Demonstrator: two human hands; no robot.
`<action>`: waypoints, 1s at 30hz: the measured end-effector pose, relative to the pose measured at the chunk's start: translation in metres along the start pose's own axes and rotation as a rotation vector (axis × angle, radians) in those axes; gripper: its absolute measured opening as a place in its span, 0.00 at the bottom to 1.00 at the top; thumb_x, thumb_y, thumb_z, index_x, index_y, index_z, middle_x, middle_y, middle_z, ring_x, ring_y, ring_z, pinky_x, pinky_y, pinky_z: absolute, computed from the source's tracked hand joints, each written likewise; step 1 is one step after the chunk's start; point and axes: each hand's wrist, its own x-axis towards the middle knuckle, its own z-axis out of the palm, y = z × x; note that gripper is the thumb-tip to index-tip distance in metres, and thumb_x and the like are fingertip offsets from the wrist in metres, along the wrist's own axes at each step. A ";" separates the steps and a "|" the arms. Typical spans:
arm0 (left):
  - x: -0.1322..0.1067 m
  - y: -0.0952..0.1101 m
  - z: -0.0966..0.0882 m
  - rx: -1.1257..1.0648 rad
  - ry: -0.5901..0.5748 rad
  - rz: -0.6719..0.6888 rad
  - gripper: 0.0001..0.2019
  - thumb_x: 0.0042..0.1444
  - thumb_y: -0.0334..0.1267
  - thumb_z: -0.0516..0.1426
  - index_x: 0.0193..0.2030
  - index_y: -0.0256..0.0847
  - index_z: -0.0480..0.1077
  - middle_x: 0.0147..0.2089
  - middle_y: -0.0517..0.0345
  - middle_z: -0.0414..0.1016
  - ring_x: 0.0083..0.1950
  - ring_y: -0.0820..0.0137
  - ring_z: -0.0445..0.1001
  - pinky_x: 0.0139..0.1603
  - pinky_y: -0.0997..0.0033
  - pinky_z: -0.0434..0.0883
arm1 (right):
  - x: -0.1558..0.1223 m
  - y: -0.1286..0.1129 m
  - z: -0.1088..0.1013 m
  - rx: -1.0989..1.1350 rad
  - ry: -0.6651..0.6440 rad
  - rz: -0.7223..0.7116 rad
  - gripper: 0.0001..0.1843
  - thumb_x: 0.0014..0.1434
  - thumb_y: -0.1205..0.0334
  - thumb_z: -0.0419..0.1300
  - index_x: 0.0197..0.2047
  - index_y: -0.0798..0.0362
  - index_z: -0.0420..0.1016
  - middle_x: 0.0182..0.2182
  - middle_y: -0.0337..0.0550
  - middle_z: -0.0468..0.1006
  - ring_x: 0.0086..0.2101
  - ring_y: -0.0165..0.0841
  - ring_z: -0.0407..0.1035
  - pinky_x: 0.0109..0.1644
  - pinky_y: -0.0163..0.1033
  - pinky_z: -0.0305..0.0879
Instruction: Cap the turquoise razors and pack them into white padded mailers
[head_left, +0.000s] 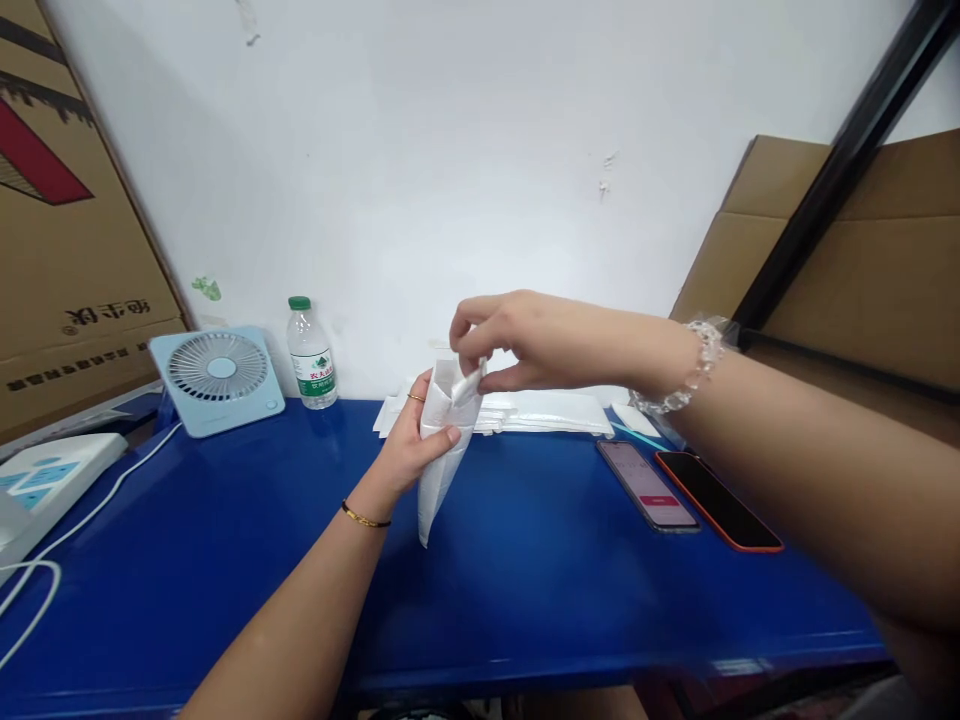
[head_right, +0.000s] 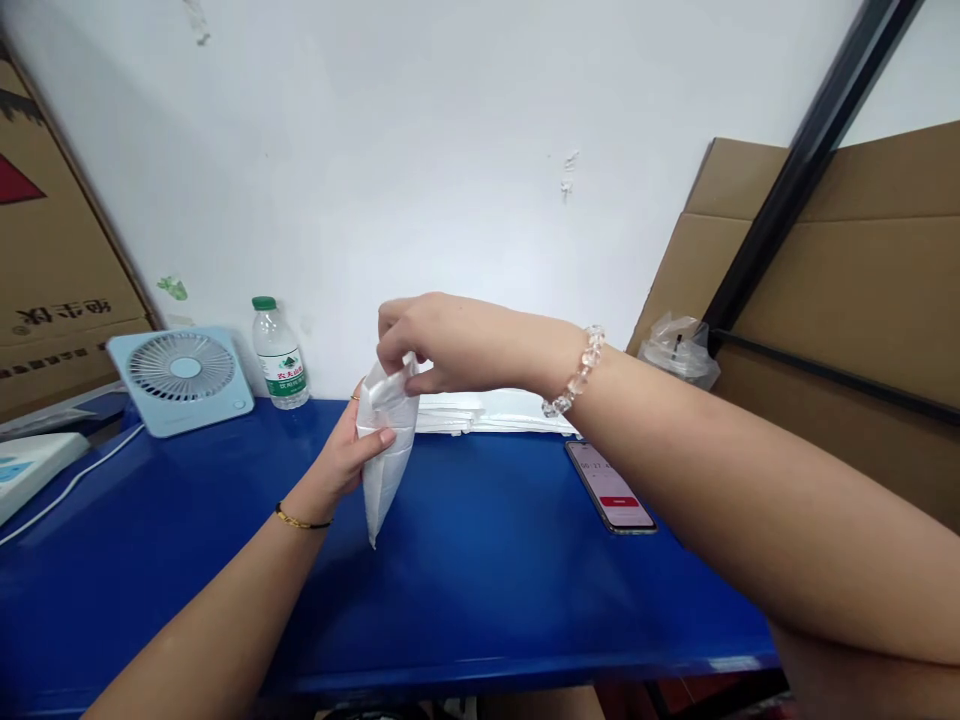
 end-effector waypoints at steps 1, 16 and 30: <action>0.000 0.002 -0.001 -0.009 -0.016 0.012 0.37 0.48 0.48 0.60 0.63 0.45 0.49 0.57 0.50 0.63 0.55 0.57 0.65 0.52 0.59 0.65 | 0.001 0.002 0.000 0.042 -0.022 -0.001 0.12 0.58 0.55 0.55 0.34 0.54 0.73 0.35 0.40 0.71 0.32 0.28 0.65 0.36 0.35 0.57; 0.002 0.007 0.015 -0.113 0.073 -0.087 0.16 0.51 0.41 0.61 0.44 0.37 0.67 0.41 0.52 0.75 0.43 0.64 0.73 0.45 0.61 0.71 | -0.004 0.014 0.047 -0.040 0.211 0.127 0.19 0.63 0.51 0.49 0.35 0.56 0.74 0.32 0.44 0.70 0.34 0.32 0.63 0.37 0.37 0.56; -0.089 0.077 0.068 0.082 -0.449 0.167 0.15 0.55 0.48 0.51 0.49 0.62 0.68 0.38 0.51 0.73 0.41 0.60 0.72 0.36 0.56 0.73 | -0.121 0.102 -0.005 -0.222 0.230 1.015 0.12 0.56 0.53 0.58 0.34 0.53 0.76 0.26 0.42 0.74 0.26 0.31 0.64 0.31 0.39 0.57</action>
